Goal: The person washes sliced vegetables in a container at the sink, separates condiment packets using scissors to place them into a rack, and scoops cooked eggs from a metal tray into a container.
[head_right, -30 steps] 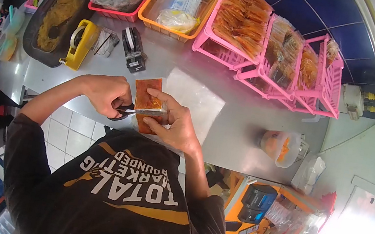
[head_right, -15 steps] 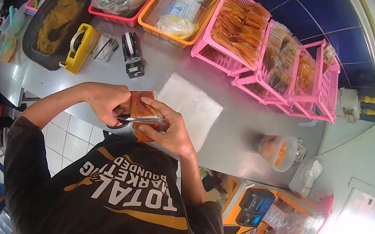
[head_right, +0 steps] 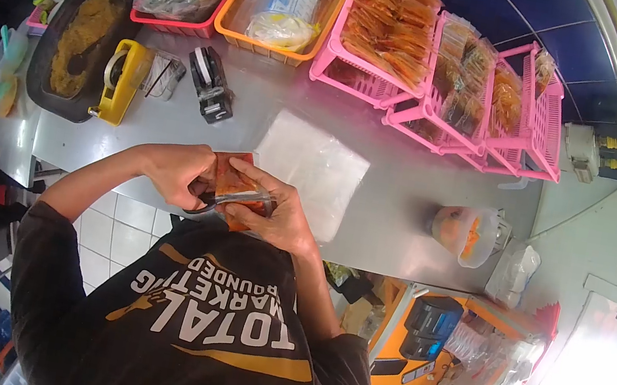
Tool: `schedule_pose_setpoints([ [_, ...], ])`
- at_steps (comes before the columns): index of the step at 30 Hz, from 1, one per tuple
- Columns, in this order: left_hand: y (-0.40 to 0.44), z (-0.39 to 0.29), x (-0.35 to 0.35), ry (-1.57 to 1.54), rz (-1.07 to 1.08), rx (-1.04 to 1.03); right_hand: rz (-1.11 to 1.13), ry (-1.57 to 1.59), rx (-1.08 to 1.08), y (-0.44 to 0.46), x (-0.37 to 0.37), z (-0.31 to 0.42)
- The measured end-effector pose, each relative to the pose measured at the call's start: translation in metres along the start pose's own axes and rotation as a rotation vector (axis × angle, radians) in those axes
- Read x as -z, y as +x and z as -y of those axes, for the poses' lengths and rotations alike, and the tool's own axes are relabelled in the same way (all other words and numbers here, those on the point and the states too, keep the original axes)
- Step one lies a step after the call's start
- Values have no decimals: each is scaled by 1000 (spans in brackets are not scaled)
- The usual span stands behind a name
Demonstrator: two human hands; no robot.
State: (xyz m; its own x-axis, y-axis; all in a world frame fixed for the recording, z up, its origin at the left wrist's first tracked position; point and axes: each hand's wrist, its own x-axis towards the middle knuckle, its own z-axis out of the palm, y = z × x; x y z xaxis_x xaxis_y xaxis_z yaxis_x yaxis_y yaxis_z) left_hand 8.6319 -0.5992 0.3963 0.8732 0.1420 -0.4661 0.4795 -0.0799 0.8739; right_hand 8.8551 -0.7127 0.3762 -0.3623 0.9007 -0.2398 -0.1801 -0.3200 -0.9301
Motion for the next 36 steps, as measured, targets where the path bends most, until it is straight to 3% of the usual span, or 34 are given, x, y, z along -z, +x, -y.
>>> schedule_pose_setpoints([
  [3, 4, 6, -5, 31, 8, 23, 5, -107, 52, 0, 1, -10],
  [6, 5, 4, -10, -134, -98, -156, -16, -75, 41, 1, -1, -11],
  [10, 6, -1, -1, -98, -2, 4, -15, 9, 26, 3, -6, -10],
  [13, 7, -1, -1, -58, 46, 32, -15, -142, 41, 7, 8, -23],
  [15, 5, 2, 0, -49, 55, 54, -152, -43, 112, 18, 29, -35],
  [18, 3, 18, -8, -275, 18, 11, -395, -8, 43, 41, 70, -12],
  [20, 5, 25, -19, -331, -10, 45, -412, 74, 178, 78, 126, -26],
  [22, 10, 36, -31, -308, -5, 49, -384, 444, 206, 109, 163, -16],
  [26, 16, 51, -50, -336, -9, 53, -631, 329, 80, 123, 171, -7],
  [28, 19, 56, -57, -400, -289, -73, -647, -95, 21, 100, 150, -13],
  [29, 25, 40, -61, -496, -498, -104, -637, -100, 21, 88, 133, -10],
  [30, 34, 31, -62, -504, -504, -100, -540, -166, 119, 73, 107, 1],
  [32, 51, 20, -59, -649, -808, -226, -448, -219, 203, 50, 68, 14],
  [36, 72, 2, -52, -532, -731, -296, -327, -265, 254, 28, 36, 35],
])
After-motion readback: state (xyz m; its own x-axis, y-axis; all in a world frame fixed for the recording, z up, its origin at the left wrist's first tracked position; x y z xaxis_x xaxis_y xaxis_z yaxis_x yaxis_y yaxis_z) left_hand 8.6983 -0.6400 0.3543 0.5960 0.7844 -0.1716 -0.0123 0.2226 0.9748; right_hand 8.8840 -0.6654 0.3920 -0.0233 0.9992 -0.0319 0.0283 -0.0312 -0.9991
